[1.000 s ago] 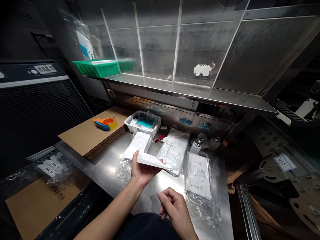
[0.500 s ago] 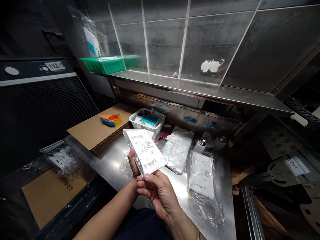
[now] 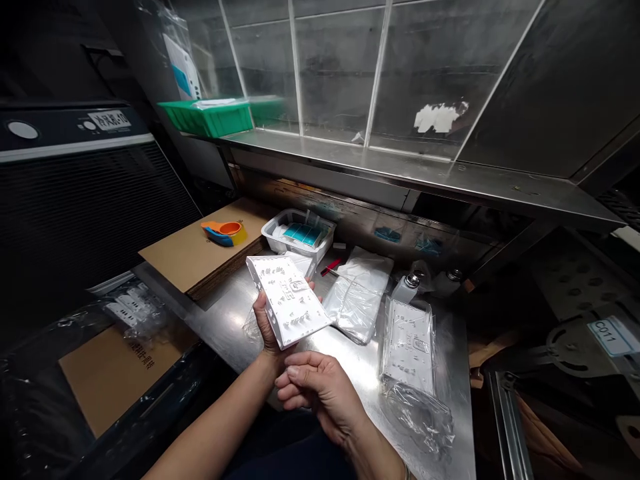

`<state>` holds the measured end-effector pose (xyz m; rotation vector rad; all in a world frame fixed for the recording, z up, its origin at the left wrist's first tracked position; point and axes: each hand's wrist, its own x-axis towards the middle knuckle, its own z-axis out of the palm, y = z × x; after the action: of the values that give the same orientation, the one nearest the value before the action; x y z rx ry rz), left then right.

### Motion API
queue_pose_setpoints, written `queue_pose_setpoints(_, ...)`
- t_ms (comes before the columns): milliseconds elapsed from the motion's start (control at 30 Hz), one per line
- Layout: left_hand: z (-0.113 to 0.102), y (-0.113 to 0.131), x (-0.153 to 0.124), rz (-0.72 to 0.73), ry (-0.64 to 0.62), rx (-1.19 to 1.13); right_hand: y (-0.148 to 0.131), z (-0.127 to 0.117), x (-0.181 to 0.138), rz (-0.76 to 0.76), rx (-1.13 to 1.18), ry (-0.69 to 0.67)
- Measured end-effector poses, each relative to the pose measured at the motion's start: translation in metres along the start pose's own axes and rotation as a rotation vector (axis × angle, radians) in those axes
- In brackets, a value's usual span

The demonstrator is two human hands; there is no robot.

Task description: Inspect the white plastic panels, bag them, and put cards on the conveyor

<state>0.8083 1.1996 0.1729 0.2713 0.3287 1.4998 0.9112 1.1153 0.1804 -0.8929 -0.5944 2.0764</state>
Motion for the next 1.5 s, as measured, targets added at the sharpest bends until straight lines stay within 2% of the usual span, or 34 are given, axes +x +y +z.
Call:
queue_pose_setpoints(200, -0.006, -0.001, 0.0, -0.065, 0.048, 0.033, -0.01, 0.014, 0.01, -0.077, 0.125, 0.014)
queue_pose_setpoints(300, -0.005, -0.002, -0.002, -0.064, 0.021, 0.056, -0.013, 0.023, 0.015, -0.084, 0.119, 0.045)
queue_pose_setpoints(433, -0.001, 0.006, 0.002, -0.042, 0.005, 0.091, -0.008, 0.02, 0.017, -0.05, 0.011, -0.006)
queue_pose_setpoints(500, -0.002, 0.015, 0.007, -0.021, 0.016, 0.112, -0.006, 0.007, 0.02, -0.021, -0.251, -0.038)
queue_pose_setpoints(533, -0.003, 0.02, 0.009, -0.013, 0.027, 0.125, -0.006, -0.002, 0.023, -0.047, -0.474, -0.012)
queue_pose_setpoints(567, -0.006, 0.025, 0.011, -0.013, 0.043, 0.141, -0.007, -0.014, 0.028, -0.103, -0.757, 0.058)
queue_pose_setpoints(633, -0.014, 0.035, 0.012, -0.07, 0.085, 0.163, -0.013, -0.042, 0.043, -0.252, -1.329, 0.291)
queue_pose_setpoints(667, -0.02, 0.038, 0.01, -0.126, 0.113, 0.166, -0.017, -0.057, 0.052, -0.308, -1.537, 0.41)
queue_pose_setpoints(700, -0.026, 0.04, 0.006, -0.2, 0.14, 0.163, -0.02, -0.072, 0.062, -0.326, -1.664, 0.493)
queue_pose_setpoints(767, -0.039, 0.041, -0.005, -0.354, 0.196, 0.153, -0.024, -0.1, 0.081, -0.29, -1.734, 0.56)
queue_pose_setpoints(867, -0.056, 0.033, -0.027, -0.505, 0.272, 0.203, -0.023, -0.132, 0.102, -0.227, -1.713, 0.594)
queue_pose_setpoints(1000, -0.07, 0.019, -0.046, -0.602, 0.35, 0.326, -0.026, -0.161, 0.114, -0.189, -1.582, 0.633)
queue_pose_setpoints(1067, -0.071, 0.013, -0.049, -0.666, 0.337, 0.361, -0.031, -0.173, 0.118, -0.166, -1.458, 0.632)
queue_pose_setpoints(1167, -0.066, -0.001, -0.046, -0.724, 0.241, 0.433, -0.035, -0.187, 0.123, -0.164, -1.226, 0.606)
queue_pose_setpoints(1333, -0.052, -0.036, -0.025, -0.81, 0.091, 0.703, -0.039, -0.184, 0.123, -0.327, -0.813, 0.611)
queue_pose_setpoints(1400, -0.052, -0.046, -0.017, -0.784, 0.043, 0.803, -0.048, -0.176, 0.12, -0.447, -0.655, 0.635)
queue_pose_setpoints(1500, -0.057, -0.046, -0.013, -0.727, -0.045, 0.848, -0.065, -0.164, 0.112, -0.612, -0.487, 0.671)
